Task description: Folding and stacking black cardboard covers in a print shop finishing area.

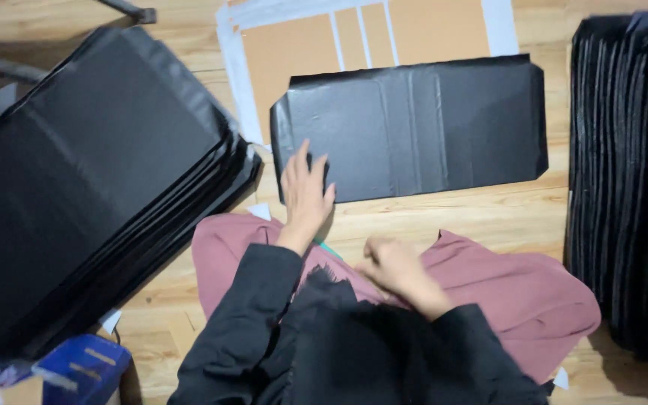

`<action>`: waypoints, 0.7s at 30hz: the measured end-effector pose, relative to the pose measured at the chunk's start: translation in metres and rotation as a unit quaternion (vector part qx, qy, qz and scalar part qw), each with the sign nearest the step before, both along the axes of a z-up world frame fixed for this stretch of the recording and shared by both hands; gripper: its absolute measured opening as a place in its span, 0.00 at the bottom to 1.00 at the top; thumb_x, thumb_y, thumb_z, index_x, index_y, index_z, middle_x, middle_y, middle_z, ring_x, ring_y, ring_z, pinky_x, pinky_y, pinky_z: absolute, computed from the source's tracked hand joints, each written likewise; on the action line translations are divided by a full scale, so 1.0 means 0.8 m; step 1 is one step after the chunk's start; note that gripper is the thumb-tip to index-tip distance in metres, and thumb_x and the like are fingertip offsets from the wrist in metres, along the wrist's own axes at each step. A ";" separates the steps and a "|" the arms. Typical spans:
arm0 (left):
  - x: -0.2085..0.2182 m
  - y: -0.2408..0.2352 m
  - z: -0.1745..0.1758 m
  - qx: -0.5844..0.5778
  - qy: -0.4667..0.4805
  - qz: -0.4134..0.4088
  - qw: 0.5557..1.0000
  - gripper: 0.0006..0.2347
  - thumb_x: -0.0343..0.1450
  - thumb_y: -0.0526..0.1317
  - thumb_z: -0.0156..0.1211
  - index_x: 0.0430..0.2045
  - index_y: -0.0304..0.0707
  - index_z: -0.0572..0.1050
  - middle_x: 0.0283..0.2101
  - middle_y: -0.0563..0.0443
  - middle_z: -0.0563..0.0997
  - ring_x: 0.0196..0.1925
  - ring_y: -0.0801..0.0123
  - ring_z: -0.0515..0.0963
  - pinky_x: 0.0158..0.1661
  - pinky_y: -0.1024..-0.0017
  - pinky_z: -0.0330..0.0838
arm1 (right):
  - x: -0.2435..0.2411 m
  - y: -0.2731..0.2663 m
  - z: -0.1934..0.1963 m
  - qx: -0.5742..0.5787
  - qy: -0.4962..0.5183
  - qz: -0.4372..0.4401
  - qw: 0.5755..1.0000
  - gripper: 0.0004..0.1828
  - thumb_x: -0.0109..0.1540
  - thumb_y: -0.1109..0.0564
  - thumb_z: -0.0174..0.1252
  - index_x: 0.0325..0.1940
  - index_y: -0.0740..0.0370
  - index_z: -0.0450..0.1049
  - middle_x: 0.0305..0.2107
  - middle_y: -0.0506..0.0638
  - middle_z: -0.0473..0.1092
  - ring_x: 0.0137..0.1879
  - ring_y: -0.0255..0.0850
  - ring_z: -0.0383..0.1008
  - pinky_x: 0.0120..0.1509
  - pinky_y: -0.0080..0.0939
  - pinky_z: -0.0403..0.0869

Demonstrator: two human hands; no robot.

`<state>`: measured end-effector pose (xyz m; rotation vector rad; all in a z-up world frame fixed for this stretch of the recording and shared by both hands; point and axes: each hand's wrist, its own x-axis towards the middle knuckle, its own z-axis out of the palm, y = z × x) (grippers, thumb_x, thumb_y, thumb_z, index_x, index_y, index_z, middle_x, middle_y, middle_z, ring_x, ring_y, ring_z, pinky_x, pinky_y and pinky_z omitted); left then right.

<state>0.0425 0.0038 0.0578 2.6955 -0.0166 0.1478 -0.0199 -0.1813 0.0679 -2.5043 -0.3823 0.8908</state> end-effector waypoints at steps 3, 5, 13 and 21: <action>-0.037 0.017 -0.010 -0.047 0.057 0.040 0.996 0.18 0.60 0.37 0.61 0.44 0.39 0.69 0.59 0.41 0.54 0.57 0.51 0.58 0.51 0.53 0.59 | -0.038 0.008 -0.038 0.003 0.003 0.010 1.000 0.15 0.52 0.43 0.57 0.31 0.56 0.69 0.24 0.53 0.70 0.37 0.51 0.73 0.42 0.48 0.69; -0.049 0.026 -0.027 -0.104 0.093 0.110 0.984 0.20 0.58 0.38 0.62 0.43 0.40 0.69 0.58 0.44 0.53 0.57 0.51 0.60 0.51 0.58 0.63 | -0.041 0.009 -0.061 -0.091 0.012 0.060 0.994 0.14 0.50 0.46 0.57 0.36 0.48 0.66 0.31 0.45 0.70 0.44 0.43 0.72 0.47 0.45 0.70; -0.035 0.031 -0.036 -0.166 0.093 0.232 0.954 0.33 0.58 0.32 0.61 0.57 0.41 0.52 0.57 0.41 0.54 0.54 0.48 0.64 0.50 0.53 0.65 | -0.034 0.019 -0.044 -0.089 -0.047 0.023 0.995 0.13 0.57 0.41 0.48 0.37 0.49 0.67 0.32 0.50 0.71 0.44 0.48 0.72 0.47 0.50 0.69; -0.027 0.040 -0.049 -0.224 0.114 0.292 0.923 0.37 0.56 0.35 0.66 0.58 0.36 0.50 0.58 0.40 0.53 0.54 0.44 0.63 0.53 0.53 0.59 | -0.022 0.096 -0.056 -0.028 -0.083 -0.027 0.996 0.15 0.53 0.49 0.56 0.41 0.53 0.67 0.33 0.53 0.70 0.45 0.52 0.71 0.48 0.51 0.70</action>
